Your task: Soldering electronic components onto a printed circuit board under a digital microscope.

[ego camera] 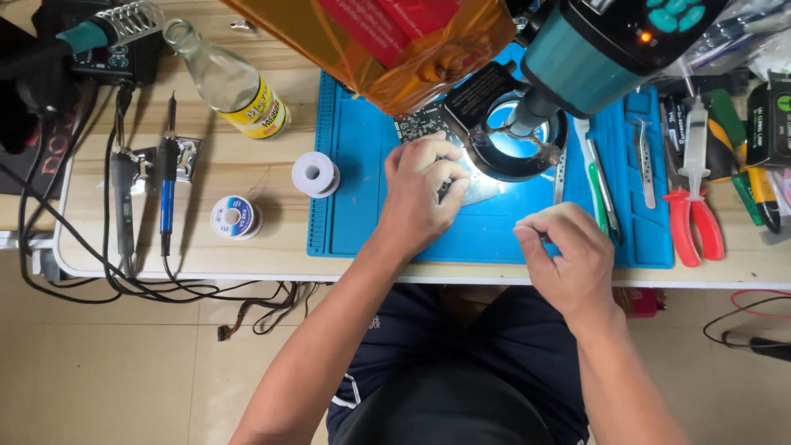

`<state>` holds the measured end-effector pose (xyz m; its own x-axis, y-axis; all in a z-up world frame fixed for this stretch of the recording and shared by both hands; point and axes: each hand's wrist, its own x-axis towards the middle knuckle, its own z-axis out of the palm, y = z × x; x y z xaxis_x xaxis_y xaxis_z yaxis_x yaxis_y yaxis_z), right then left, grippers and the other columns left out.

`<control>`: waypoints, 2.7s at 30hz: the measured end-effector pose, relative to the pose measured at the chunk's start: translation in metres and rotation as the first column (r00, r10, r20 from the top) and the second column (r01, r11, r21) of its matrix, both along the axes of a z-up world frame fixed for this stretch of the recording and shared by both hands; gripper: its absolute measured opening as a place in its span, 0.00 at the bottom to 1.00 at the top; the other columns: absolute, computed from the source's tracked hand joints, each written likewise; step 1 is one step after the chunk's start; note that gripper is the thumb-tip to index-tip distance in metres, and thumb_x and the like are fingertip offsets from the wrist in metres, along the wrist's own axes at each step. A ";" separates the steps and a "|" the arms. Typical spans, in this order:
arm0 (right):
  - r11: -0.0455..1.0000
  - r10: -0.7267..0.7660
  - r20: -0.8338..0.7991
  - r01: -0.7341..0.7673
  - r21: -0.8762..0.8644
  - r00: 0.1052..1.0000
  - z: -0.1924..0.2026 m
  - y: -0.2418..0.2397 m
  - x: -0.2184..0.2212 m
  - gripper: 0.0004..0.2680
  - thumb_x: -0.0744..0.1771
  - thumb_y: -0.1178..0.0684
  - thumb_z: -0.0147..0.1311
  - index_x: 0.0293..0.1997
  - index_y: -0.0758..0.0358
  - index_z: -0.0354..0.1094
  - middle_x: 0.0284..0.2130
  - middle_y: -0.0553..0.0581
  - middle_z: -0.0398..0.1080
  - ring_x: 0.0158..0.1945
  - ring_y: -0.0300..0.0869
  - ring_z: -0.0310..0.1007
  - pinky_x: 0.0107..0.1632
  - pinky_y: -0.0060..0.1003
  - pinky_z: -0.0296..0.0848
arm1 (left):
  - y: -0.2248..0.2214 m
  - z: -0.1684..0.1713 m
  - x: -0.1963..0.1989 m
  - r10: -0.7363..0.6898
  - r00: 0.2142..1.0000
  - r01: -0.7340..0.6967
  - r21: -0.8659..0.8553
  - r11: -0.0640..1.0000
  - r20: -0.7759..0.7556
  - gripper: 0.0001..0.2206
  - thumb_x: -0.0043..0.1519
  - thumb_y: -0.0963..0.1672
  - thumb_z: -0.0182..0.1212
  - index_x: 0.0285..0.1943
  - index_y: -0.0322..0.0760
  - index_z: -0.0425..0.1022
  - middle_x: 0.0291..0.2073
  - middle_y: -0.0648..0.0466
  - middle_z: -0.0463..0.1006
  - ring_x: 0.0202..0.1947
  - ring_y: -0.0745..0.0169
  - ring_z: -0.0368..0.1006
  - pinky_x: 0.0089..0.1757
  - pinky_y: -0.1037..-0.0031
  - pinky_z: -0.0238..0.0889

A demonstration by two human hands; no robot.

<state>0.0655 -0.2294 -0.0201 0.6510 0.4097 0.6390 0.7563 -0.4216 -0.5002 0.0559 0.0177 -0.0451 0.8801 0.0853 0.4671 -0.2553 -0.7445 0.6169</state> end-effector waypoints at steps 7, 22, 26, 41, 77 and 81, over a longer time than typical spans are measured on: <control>0.990 0.137 0.050 -0.138 0.022 0.989 0.060 0.047 -0.041 0.05 0.69 0.48 0.68 0.39 0.54 0.82 0.34 0.45 0.79 0.32 0.43 0.77 0.38 0.40 0.78 | 0.010 0.027 -0.034 0.033 0.993 -0.022 -0.090 0.996 0.114 0.06 0.64 0.42 0.67 0.36 0.39 0.75 0.49 0.54 0.79 0.64 0.45 0.75 0.59 0.42 0.64; 0.726 0.614 0.013 -0.557 -0.404 0.789 0.062 0.384 -0.060 0.14 0.66 0.57 0.56 0.60 0.55 0.71 0.38 0.58 0.69 0.40 0.59 0.72 0.35 0.58 0.69 | 0.132 0.089 -0.276 0.639 0.751 -0.617 -0.165 0.769 0.165 0.05 0.69 0.40 0.65 0.42 0.32 0.83 0.47 0.44 0.80 0.50 0.55 0.79 0.47 0.71 0.77; 0.498 0.586 -0.117 -0.471 -0.728 0.802 0.066 0.446 -0.053 0.22 0.69 0.59 0.58 0.75 0.56 0.62 0.44 0.63 0.79 0.45 0.57 0.82 0.48 0.53 0.80 | 0.135 0.076 -0.295 0.737 0.674 -0.721 -0.169 0.672 0.058 0.05 0.69 0.41 0.66 0.43 0.32 0.83 0.48 0.45 0.82 0.51 0.54 0.79 0.52 0.68 0.76; 0.616 0.620 0.077 -0.423 -0.664 0.781 0.023 0.466 -0.049 0.07 0.65 0.65 0.57 0.38 0.57 0.78 0.29 0.55 0.80 0.32 0.53 0.83 0.29 0.52 0.79 | 0.130 0.055 -0.295 0.778 0.626 -0.765 -0.245 0.596 -0.062 0.08 0.70 0.43 0.63 0.42 0.31 0.82 0.51 0.44 0.79 0.56 0.56 0.79 0.57 0.65 0.78; 0.908 -0.179 -0.342 0.289 0.304 0.922 0.008 -0.040 -0.040 0.14 0.74 0.49 0.54 0.59 0.75 0.69 0.45 0.72 0.79 0.45 0.56 0.87 0.49 0.40 0.83 | -0.026 0.027 0.023 0.088 0.996 -0.091 0.157 0.983 0.026 0.04 0.67 0.40 0.62 0.45 0.36 0.82 0.49 0.52 0.75 0.58 0.46 0.69 0.65 0.51 0.52; 0.940 -0.094 -0.346 0.198 0.278 0.933 0.019 -0.028 -0.015 0.15 0.74 0.48 0.53 0.57 0.76 0.70 0.44 0.73 0.80 0.46 0.58 0.89 0.44 0.37 0.83 | -0.026 0.030 0.026 0.097 0.995 -0.092 0.131 0.987 -0.034 0.09 0.66 0.40 0.62 0.52 0.36 0.83 0.53 0.52 0.76 0.61 0.45 0.68 0.67 0.51 0.50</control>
<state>0.0501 -0.2578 -0.0015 0.8800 0.1146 0.4610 0.4729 -0.3038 -0.8271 0.0815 -0.0083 -0.0149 0.8890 0.1103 0.4444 -0.1569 -0.8384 0.5219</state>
